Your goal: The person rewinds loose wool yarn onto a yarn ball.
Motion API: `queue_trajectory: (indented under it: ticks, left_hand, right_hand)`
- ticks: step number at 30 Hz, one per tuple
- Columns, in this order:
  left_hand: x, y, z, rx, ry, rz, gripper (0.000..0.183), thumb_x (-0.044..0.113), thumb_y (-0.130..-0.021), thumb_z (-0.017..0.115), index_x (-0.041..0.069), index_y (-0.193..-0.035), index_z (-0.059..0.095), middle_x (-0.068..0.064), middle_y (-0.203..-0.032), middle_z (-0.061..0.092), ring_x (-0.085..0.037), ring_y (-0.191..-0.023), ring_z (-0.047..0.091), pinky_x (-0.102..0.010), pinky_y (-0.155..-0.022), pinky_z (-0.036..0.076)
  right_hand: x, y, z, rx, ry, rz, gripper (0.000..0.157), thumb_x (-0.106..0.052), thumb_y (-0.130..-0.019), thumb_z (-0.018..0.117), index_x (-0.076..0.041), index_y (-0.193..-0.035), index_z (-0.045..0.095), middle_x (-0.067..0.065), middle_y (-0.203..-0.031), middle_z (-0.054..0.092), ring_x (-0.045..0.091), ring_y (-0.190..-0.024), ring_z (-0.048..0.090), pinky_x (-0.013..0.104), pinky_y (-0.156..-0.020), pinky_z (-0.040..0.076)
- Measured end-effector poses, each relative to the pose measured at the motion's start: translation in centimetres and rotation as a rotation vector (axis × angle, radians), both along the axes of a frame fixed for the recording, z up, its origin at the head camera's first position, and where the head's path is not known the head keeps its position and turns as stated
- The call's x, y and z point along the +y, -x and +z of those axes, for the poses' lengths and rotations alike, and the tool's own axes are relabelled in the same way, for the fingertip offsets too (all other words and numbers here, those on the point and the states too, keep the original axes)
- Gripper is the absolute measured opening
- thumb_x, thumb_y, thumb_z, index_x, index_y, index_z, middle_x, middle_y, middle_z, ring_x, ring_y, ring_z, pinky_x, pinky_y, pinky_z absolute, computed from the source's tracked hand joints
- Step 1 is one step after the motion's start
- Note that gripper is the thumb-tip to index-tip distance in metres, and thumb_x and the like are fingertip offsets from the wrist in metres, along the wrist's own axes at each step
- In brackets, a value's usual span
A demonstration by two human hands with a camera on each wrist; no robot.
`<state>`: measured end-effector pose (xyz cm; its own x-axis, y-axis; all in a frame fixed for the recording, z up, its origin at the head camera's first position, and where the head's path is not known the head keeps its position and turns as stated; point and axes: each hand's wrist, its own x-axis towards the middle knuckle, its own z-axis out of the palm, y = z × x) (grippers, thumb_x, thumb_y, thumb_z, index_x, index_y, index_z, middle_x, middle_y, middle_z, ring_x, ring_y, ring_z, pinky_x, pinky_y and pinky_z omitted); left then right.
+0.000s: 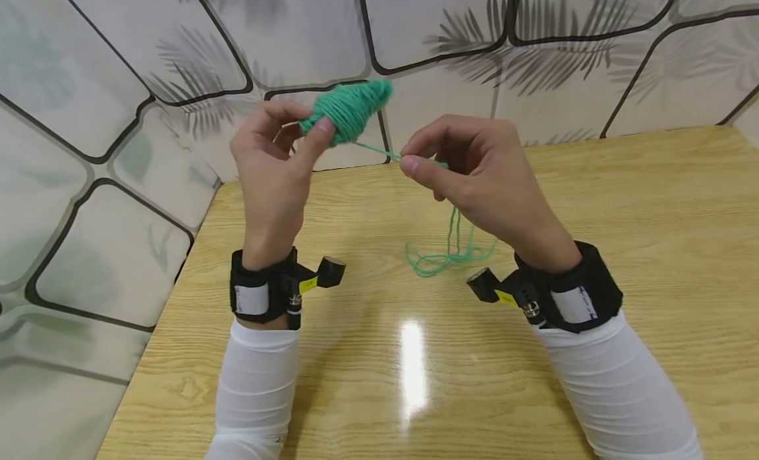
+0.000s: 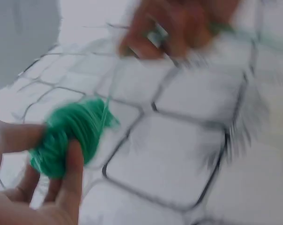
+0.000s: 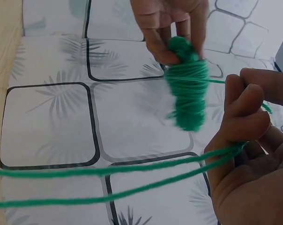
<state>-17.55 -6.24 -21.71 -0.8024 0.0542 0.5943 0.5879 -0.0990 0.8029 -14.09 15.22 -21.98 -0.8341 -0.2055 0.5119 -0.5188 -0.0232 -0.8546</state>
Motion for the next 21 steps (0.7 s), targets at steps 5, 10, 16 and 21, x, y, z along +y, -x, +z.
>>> queue_trajectory:
  ticks: [5, 10, 16, 21]
  left_hand:
    - [-0.7, -0.3, -0.3, -0.158, 0.522, -0.245, 0.016, 0.013, -0.081, 0.068, 0.006, -0.092, 0.059, -0.005, -0.095, 0.057, -0.018, -0.086, 0.056, -0.033, -0.072, 0.049]
    - [-0.8, -0.6, -0.2, -0.134, 0.213, -0.782, 0.016, 0.004, -0.079, 0.068, 0.003, -0.089, 0.056, -0.015, -0.095, 0.054, -0.028, -0.086, 0.051, -0.038, -0.069, 0.049]
    - [-0.7, 0.3, 0.1, -0.068, -0.422, -0.579, 0.019, 0.005, -0.078, 0.069, 0.002, -0.092, 0.056, -0.011, -0.097, 0.055, -0.021, -0.087, 0.054, -0.034, -0.081, 0.047]
    - [-1.0, 0.7, -0.1, -0.115, -0.082, 0.035, 0.016, 0.006, -0.081, 0.067, -0.001, -0.093, 0.058, -0.013, -0.097, 0.054, -0.024, -0.088, 0.055, -0.037, -0.081, 0.048]
  right_hand:
    - [0.2, 0.1, 0.0, 0.013, 0.045, -0.019, 0.011, 0.0, -0.081, 0.064, 0.005, -0.09, 0.065, 0.021, -0.08, 0.056, 0.021, -0.057, 0.045, 0.027, -0.049, 0.037]
    - [0.3, 0.4, -0.1, 0.039, 0.065, -0.015, 0.011, 0.002, -0.081, 0.064, 0.006, -0.09, 0.064, 0.02, -0.079, 0.056, 0.02, -0.057, 0.045, 0.026, -0.05, 0.038]
    - [0.2, 0.4, 0.0, 0.009, 0.091, 0.034, 0.013, 0.003, -0.079, 0.065, 0.008, -0.091, 0.063, 0.021, -0.081, 0.057, 0.022, -0.059, 0.047, 0.026, -0.05, 0.038]
    - [0.3, 0.0, 0.1, 0.015, 0.067, 0.004, 0.011, 0.001, -0.08, 0.064, 0.006, -0.09, 0.064, 0.021, -0.079, 0.055, 0.021, -0.057, 0.044, 0.027, -0.048, 0.036]
